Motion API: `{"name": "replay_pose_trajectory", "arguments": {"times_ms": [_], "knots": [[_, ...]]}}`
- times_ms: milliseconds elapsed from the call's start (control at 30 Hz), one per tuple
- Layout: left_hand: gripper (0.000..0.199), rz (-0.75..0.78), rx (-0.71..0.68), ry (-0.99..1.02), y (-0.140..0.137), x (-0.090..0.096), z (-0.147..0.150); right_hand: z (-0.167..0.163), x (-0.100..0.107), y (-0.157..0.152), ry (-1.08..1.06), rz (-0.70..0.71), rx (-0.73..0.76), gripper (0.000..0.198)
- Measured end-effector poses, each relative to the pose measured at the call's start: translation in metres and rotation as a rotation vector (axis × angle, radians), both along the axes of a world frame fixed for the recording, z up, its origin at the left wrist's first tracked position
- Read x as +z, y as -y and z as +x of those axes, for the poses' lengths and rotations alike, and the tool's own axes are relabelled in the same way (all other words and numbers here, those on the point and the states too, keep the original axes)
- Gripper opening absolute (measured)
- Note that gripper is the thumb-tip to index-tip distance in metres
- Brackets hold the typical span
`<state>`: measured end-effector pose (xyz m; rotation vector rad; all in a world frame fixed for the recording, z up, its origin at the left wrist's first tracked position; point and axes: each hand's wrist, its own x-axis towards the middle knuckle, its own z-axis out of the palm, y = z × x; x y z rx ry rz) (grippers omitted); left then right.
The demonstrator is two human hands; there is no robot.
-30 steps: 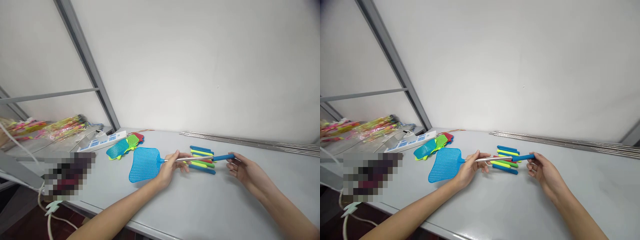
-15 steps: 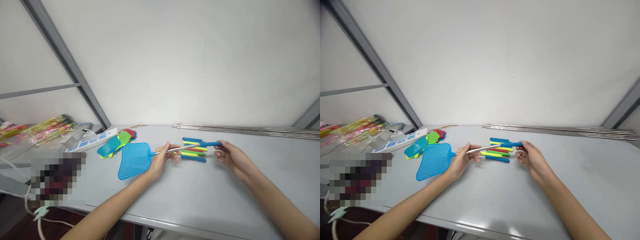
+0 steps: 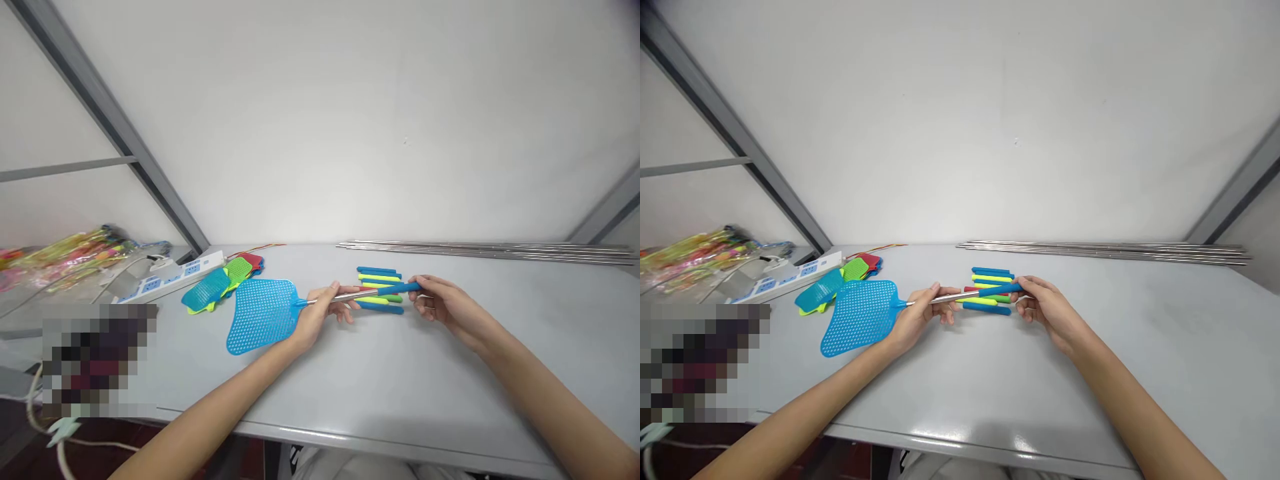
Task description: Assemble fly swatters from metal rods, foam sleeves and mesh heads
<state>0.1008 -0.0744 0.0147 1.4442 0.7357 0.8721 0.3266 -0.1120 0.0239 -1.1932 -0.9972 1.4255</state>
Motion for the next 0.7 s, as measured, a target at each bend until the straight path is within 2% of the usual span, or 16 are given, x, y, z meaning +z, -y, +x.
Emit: {"name": "replay_pose_trajectory", "arguments": {"times_ms": [100, 200, 300, 500, 700], "knots": [[0.045, 0.045, -0.074, -0.103, 0.007, -0.001, 0.003, -0.003, 0.003, 0.003, 0.035, -0.042, 0.172, 0.029], [0.046, 0.090, -0.098, -0.183, 0.012, -0.001, 0.004, -0.004, 0.006, 0.005, 0.095, -0.056, 0.240, 0.030], [0.048, 0.107, -0.107, -0.200, 0.012, -0.001, 0.003, -0.004, 0.007, 0.006, 0.154, -0.049, 0.303, 0.030], [0.046, 0.136, -0.135, -0.221, 0.012, 0.000, 0.002, -0.007, 0.009, 0.011, 0.300, -0.017, 0.553, 0.034], [0.047, 0.224, -0.169, -0.411, 0.018, -0.001, 0.002, -0.016, 0.011, 0.016, 0.284, -0.115, 0.625, 0.032]]}}
